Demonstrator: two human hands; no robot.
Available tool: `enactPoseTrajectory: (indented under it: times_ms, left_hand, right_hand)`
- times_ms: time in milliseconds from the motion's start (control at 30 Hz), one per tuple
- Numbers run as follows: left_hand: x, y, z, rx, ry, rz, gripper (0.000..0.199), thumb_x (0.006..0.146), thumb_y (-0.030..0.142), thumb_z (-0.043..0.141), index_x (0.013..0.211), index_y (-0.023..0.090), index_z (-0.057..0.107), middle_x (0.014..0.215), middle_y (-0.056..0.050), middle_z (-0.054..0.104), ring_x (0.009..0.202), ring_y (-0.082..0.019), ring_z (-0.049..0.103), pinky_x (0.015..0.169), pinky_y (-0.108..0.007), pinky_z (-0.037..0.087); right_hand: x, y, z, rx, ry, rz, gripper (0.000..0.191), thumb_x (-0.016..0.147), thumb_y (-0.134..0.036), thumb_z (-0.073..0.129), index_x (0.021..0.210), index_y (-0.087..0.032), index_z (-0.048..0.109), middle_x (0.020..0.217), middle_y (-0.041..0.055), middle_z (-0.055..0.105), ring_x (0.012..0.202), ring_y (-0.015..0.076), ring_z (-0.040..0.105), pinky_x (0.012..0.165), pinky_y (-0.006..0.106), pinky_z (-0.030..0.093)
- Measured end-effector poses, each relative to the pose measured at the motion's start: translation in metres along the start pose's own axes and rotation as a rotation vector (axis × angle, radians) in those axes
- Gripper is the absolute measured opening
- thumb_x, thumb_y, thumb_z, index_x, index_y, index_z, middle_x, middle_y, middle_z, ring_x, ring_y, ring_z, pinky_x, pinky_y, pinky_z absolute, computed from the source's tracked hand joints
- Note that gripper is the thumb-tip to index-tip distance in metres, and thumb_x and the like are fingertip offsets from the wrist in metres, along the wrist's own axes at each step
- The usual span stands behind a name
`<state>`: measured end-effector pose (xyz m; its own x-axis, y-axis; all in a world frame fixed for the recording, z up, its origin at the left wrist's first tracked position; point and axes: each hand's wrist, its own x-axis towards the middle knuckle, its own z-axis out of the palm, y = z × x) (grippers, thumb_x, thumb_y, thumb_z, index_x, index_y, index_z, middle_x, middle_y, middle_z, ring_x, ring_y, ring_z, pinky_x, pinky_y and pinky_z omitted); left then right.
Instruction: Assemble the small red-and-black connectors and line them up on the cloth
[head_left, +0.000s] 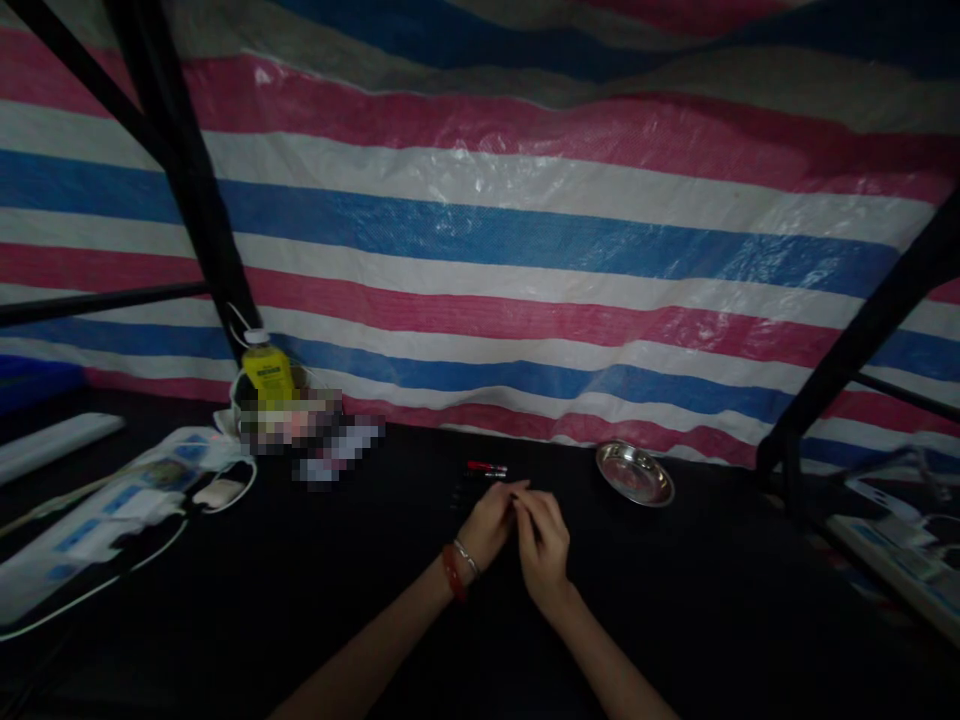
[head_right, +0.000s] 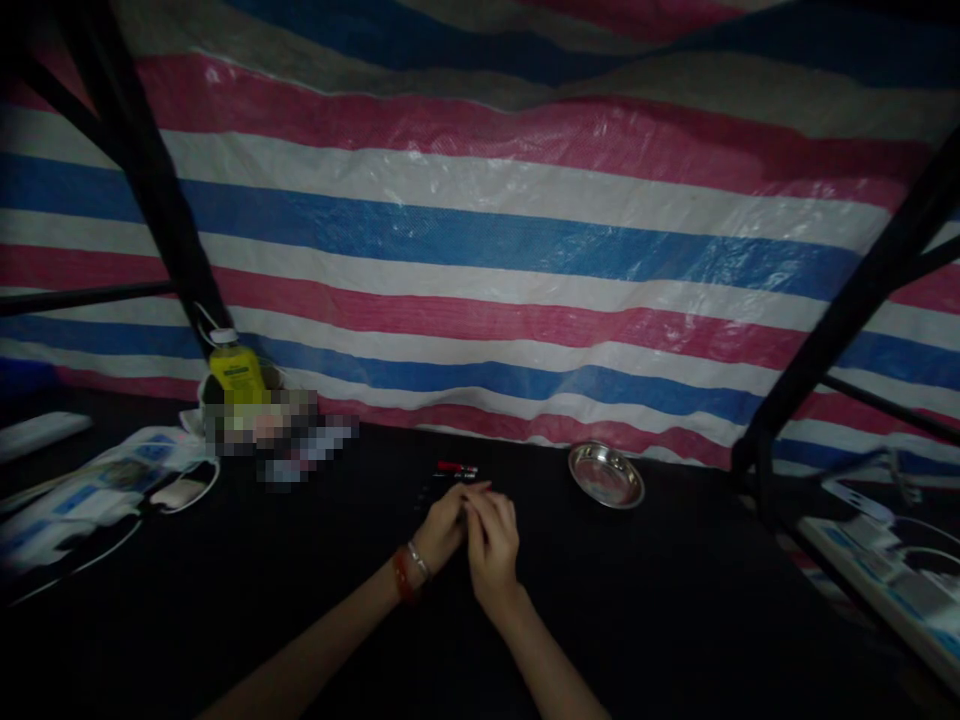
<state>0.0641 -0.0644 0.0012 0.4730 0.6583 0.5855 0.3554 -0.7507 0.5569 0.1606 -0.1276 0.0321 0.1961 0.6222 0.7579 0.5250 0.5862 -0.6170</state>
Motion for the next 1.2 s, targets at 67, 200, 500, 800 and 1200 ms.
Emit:
enactPoseTrajectory:
  times_ms: [67,200,500,800,1200]
  left_hand:
    - [0.007,-0.006,-0.012,-0.038,0.149,-0.075,0.032,0.089,0.021,0.038,0.119,0.021,0.051,0.108,-0.007,0.063,0.098,-0.016,0.06,0.089,-0.035,0.049]
    - [0.009,-0.015,-0.023,-0.06,0.201,-0.128,0.031,0.091,0.024,0.038,0.119,0.022,0.05,0.107,-0.006,0.063,0.098,-0.015,0.061,0.089,-0.034,0.049]
    - [0.003,-0.014,-0.017,-0.02,0.167,-0.088,0.03,0.089,0.021,0.039,0.117,0.021,0.05,0.112,-0.006,0.061,0.103,-0.015,0.059,0.09,-0.033,0.05]
    - [0.003,-0.013,-0.016,0.064,0.206,0.022,0.027,0.09,0.019,0.04,0.112,0.019,0.054,0.107,-0.006,0.064,0.101,-0.016,0.06,0.09,-0.034,0.05]
    - [0.002,-0.007,-0.018,0.072,0.226,0.11,0.024,0.09,0.019,0.042,0.11,0.02,0.056,0.105,-0.006,0.065,0.099,-0.016,0.061,0.089,-0.034,0.051]
  right_hand:
    - [0.008,0.011,0.001,-0.016,0.076,0.123,0.028,0.09,-0.029,0.041,0.105,-0.022,0.062,0.089,0.0081,0.062,0.083,0.0187,0.059,0.073,0.034,0.049]
    - [0.011,0.031,0.013,0.05,-0.008,0.239,0.028,0.089,-0.035,0.04,0.096,-0.02,0.063,0.087,0.0072,0.062,0.083,0.0178,0.059,0.074,0.031,0.048]
    - [0.01,0.038,0.04,0.346,0.055,0.466,0.024,0.08,-0.041,0.053,0.082,-0.017,0.059,0.067,0.0004,0.058,0.058,0.0125,0.053,0.055,0.024,0.044]
    - [0.007,0.042,0.038,0.306,0.125,0.442,0.027,0.083,-0.041,0.049,0.081,-0.016,0.059,0.074,0.0027,0.06,0.069,0.0142,0.056,0.066,0.026,0.045]
    - [0.008,0.044,0.032,0.381,0.095,0.475,0.026,0.08,-0.041,0.053,0.08,-0.016,0.061,0.073,0.0023,0.062,0.071,0.0146,0.056,0.069,0.027,0.044]
